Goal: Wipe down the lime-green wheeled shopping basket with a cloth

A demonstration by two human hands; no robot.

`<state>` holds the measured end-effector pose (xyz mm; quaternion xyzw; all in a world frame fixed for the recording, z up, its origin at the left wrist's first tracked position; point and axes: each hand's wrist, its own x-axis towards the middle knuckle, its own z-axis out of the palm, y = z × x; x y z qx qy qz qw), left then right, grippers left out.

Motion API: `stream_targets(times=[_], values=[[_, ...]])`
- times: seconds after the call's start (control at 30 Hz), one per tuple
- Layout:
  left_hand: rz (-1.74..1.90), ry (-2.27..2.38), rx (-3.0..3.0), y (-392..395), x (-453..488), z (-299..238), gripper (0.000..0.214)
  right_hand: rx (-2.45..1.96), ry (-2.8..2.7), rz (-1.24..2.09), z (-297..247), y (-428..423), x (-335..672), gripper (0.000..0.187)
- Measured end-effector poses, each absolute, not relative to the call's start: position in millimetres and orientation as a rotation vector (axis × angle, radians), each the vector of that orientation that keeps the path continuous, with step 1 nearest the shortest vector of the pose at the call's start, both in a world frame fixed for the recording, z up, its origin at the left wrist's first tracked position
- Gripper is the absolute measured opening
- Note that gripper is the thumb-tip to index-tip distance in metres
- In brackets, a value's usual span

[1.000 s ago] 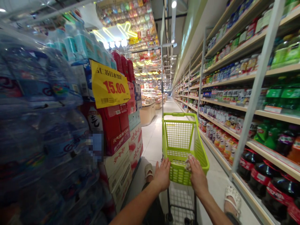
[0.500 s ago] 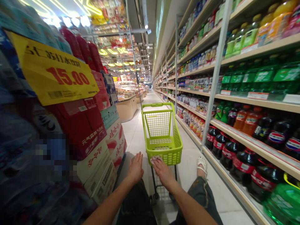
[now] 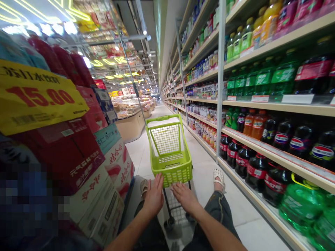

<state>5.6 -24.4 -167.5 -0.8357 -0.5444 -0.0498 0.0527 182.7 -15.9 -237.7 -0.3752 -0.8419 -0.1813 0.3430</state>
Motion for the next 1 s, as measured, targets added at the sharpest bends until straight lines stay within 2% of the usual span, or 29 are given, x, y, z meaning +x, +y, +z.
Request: stream_targets(times=[0.2, 0.4, 0.6, 0.83, 1.0], values=[[-0.14, -1.552, -2.582, -26, 27, -164, 0.073, -1.066, -1.921, -0.528, -215, -13, 218, 0.044], [-0.127, -1.439, -2.681, -28, 40, -164, 0.07, -1.041, -2.068, -0.518, -252, -22, 231, 0.044], [-0.114, -1.486, -2.666, -28, 44, -166, 0.07, -1.132, -1.754, -0.481, -215, -15, 242, 0.051], [-0.111, -1.351, -2.715, -27, 50, -162, 0.07, -1.205, -1.865, -0.476, -265, -19, 242, 0.059], [-0.107, -1.419, -2.663, -26, 47, -163, 0.066, -1.128, -1.699, -0.491, -219, -13, 248, 0.059]])
